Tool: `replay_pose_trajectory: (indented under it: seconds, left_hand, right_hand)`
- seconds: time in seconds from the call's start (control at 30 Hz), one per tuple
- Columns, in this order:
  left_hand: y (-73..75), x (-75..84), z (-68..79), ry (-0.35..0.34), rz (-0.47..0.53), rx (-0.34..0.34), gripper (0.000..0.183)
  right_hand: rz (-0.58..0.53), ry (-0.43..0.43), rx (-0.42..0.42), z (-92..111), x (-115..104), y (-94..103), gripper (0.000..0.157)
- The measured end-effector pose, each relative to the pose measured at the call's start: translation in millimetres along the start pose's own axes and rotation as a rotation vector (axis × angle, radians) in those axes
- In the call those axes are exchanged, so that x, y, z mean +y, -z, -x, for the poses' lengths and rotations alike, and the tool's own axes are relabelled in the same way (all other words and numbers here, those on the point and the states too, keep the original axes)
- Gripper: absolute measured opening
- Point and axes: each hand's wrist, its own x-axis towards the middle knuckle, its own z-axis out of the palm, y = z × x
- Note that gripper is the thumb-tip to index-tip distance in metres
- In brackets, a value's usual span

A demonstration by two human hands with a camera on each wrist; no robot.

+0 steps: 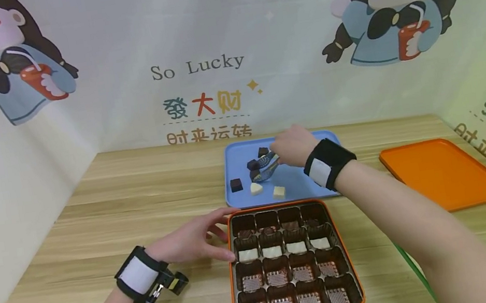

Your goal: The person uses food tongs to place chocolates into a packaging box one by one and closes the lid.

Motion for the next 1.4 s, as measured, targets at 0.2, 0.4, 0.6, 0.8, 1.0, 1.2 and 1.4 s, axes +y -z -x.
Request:
replay_pose_trajectory:
  seconds: [0.2, 0.4, 0.6, 0.8, 1.0, 1.2, 1.4]
  left_hand:
    - [0.0, -0.8, -0.4, -0.007, -0.009, 0.004, 0.080]
    - [-0.8, 0.6, 0.2, 0.011, -0.012, 0.007, 0.080]
    - [-1.7, -0.1, 0.9, 0.024, -0.003, 0.010, 0.081]
    - [-2.3, -0.4, 1.4, 0.020, 0.006, 0.005, 0.084]
    - [-0.5, 1.8, 0.2, 0.021, -0.001, 0.010, 0.081]
    - [0.3, 2.3, -0.4, 0.009, 0.017, -0.004, 0.083]
    - [-1.2, 1.3, -1.1, -0.004, 0.034, -0.012, 0.082]
  right_hand:
    - [0.031, -0.018, -0.048, -2.9, -1.8, 5.0, 0.018]
    - [0.033, -0.023, -0.072, -3.6, -4.0, 6.3, 0.012]
    - [-0.055, -0.022, -0.083, -1.3, -0.5, -5.7, 0.014]
    - [-0.255, -0.013, -0.051, 22.1, 9.0, -9.6, 0.022]
    - [-0.357, 0.035, 0.070, 63.3, 19.5, 9.5, 0.006]
    - [-0.321, 0.153, 0.170, 103.3, 5.4, 31.9, 0.012]
    - [-0.262, 0.271, 0.162, 124.3, -26.3, 51.4, 0.023]
